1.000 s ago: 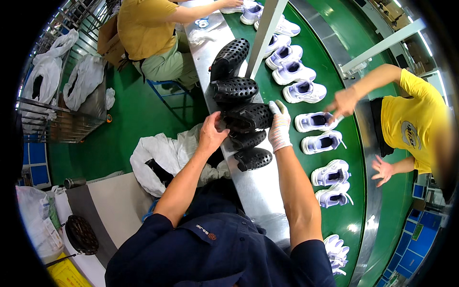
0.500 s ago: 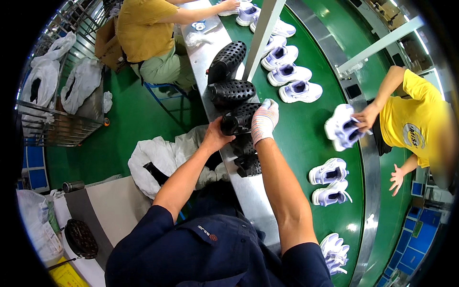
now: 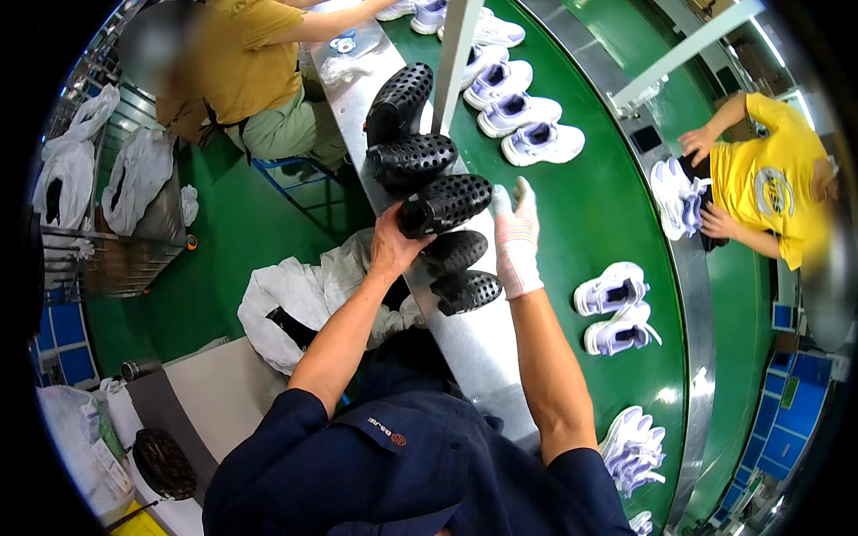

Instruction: The person takes black shoes from a white bag and places them on a metal shelf next to a conveyor belt where other workers are handling white shoes. The person also handles the white shoes on the conveyor belt, picking them up and then placing them back down.

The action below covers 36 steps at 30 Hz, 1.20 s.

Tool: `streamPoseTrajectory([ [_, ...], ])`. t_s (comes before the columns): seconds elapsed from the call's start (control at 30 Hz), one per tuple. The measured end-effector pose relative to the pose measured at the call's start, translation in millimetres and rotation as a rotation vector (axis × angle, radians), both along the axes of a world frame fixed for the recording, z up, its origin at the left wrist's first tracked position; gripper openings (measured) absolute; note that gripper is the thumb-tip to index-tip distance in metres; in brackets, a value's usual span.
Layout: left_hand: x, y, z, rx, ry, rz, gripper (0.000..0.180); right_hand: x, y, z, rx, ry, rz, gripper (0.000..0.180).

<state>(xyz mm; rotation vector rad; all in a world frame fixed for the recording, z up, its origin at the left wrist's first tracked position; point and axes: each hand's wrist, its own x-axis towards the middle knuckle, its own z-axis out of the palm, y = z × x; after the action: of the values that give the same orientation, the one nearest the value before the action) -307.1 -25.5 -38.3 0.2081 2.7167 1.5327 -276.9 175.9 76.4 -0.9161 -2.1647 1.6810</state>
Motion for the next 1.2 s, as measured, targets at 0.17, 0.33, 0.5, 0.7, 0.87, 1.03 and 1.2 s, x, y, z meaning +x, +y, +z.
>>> streamPoseTrajectory([
  [0.17,1.9,-6.4,7.6,-0.029,0.018,-0.028,0.082,116.3,22.7,-17.8,0.076,-0.285,-0.156,0.058],
  [0.33,1.0,-7.1,15.1,-0.045,-0.05,-0.068,0.082,173.7,-31.5,-53.9,-0.755,-0.415,-0.307,0.071],
  [0.5,-8.5,-15.6,4.2,-0.125,-0.12,-0.125,0.087,117.0,-36.1,-60.8,-0.338,-0.49,-0.165,0.056],
  [0.7,-9.8,-16.1,6.4,-0.214,-0.027,-0.153,0.086,109.7,-21.4,-14.7,0.54,-0.367,0.1,0.073],
  [0.87,-3.4,-22.0,-3.1,-0.105,0.074,-0.124,0.089,62.0,-52.7,50.7,0.696,0.067,0.506,0.078],
  [1.03,2.0,-14.0,2.2,-0.134,-0.022,-0.073,0.089,11.4,-56.2,53.4,0.751,0.025,0.623,0.055],
  [1.2,5.0,-13.9,11.4,-0.053,-0.145,-0.121,0.09,-4.3,-60.8,55.5,0.892,-0.074,0.761,0.053],
])
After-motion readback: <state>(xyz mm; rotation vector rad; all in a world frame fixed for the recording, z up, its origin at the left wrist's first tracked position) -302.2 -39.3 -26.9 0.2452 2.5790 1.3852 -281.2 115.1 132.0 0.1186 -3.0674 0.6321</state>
